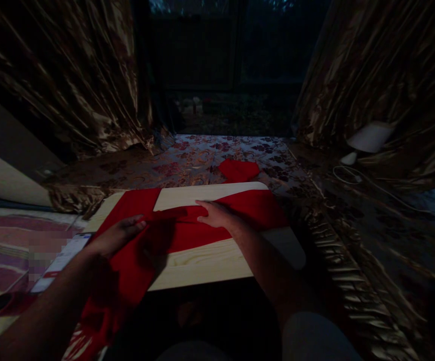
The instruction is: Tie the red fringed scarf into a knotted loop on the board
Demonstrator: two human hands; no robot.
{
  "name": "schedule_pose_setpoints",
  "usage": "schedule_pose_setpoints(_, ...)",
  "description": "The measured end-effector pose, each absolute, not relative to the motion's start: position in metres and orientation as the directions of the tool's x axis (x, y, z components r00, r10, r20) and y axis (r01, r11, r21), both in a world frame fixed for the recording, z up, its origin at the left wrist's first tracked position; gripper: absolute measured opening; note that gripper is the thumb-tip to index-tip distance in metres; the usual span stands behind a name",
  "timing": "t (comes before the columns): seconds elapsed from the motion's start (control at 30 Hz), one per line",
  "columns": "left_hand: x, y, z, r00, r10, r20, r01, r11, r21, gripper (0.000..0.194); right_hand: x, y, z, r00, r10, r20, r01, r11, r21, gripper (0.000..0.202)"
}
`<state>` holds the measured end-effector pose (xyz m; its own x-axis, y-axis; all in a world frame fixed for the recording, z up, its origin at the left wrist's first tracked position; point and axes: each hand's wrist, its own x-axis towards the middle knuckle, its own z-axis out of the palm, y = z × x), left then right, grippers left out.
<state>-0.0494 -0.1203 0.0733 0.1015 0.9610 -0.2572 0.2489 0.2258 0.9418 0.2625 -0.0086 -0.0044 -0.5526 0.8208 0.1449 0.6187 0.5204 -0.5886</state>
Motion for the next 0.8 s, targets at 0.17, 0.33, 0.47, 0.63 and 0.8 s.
schedule_pose_setpoints(0.17,-0.06,-0.132,0.073,0.213,0.914,-0.346,0.23,0.297,0.927,0.05,0.272,0.003,-0.005,-0.381,0.919,0.103,0.83,0.389,-0.4,0.026)
schedule_pose_setpoints(0.33,-0.068,-0.131,0.061,0.293,0.866,-0.406,0.428,0.261,0.866,0.043,0.308,0.023,-0.006,-0.12,0.97,0.212,0.845,0.211,-0.49,0.023)
schedule_pose_setpoints(0.47,-0.063,-0.131,0.058,0.38,0.8,-0.464,0.569,0.193,0.799,0.035,0.33,0.029,0.0,0.07,0.941,0.331,0.81,0.14,-0.569,0.024)
schedule_pose_setpoints(0.63,-0.058,-0.139,0.067,0.425,0.782,-0.455,0.64,0.097,0.763,0.033,0.354,0.039,0.009,0.291,0.87,0.398,0.723,0.073,-0.687,0.027)
schedule_pose_setpoints(0.8,-0.065,-0.153,0.072,0.509,0.72,-0.472,0.667,0.017,0.744,0.03,0.377,0.052,0.018,0.516,0.777,0.36,0.584,-0.011,-0.812,0.032)
